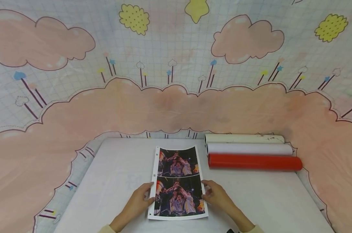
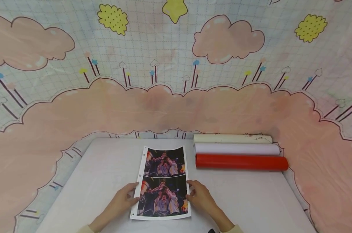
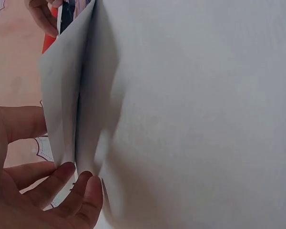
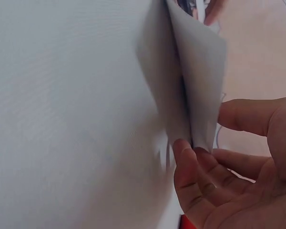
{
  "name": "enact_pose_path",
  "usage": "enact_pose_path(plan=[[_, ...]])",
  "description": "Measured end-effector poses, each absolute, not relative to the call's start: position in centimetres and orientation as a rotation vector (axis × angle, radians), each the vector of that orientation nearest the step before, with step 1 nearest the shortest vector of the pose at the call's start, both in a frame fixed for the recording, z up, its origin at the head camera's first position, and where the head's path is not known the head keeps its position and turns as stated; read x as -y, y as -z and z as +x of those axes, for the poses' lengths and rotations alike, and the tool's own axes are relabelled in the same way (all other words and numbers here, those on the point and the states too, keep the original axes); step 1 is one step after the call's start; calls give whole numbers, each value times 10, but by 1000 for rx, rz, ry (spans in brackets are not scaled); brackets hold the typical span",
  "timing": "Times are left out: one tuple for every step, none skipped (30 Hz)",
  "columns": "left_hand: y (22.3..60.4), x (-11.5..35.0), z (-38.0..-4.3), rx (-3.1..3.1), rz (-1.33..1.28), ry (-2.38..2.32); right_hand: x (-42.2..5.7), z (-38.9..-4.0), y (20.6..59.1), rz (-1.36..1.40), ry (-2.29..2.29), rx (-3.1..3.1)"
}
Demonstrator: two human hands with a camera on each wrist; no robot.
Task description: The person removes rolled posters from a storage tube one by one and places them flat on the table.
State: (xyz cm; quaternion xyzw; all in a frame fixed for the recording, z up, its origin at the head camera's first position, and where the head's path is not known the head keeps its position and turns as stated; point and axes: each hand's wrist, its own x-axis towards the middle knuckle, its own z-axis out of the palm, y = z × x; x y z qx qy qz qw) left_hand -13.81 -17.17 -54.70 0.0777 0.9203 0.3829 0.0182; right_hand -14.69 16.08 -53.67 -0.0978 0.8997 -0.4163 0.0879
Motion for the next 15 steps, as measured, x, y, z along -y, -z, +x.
enact_pose_path(plan=[[547,172,-139,-2874,250,-1180,-160,-148,537,-307,1238,-2678],[547,173,-139,-2877,242,-1182,-160,-149,537,-325,1236,-2678],[548,174,-140,-2875,230,-1185,-159,-150,538,-341,1236,-2676],[548,175,-141,-2871,221,-1187,-158,-151,539,-357,1231,-2674],[548,176,-142,-2874,227,-1185,-157,-153,540,-375,1224,-2673],[548,177,-143,-2875,221,-1182,-156,-155,540,-390,1218,-2671],[548,178,-144,-2874,217,-1181,-154,-156,541,-405,1210,-2669],[548,179,-145,-2869,205,-1184,-153,-158,542,-420,1204,-2666],[548,180,-147,-2870,200,-1183,-152,-160,543,-433,1200,-2663],[548,181,-148,-2872,195,-1180,-150,-162,543,-445,1193,-2659],[548,182,-149,-2876,191,-1173,-149,-163,544,-456,1187,-2658],[548,183,-150,-2873,172,-1174,-147,-164,544,-462,1182,-2656],[547,185,-150,-2875,169,-1171,-145,-166,544,-471,1175,-2660],[547,186,-151,-2879,165,-1162,-143,-167,545,-475,1173,-2663],[547,188,-151,-2883,162,-1153,-142,-168,545,-479,1173,-2665]])
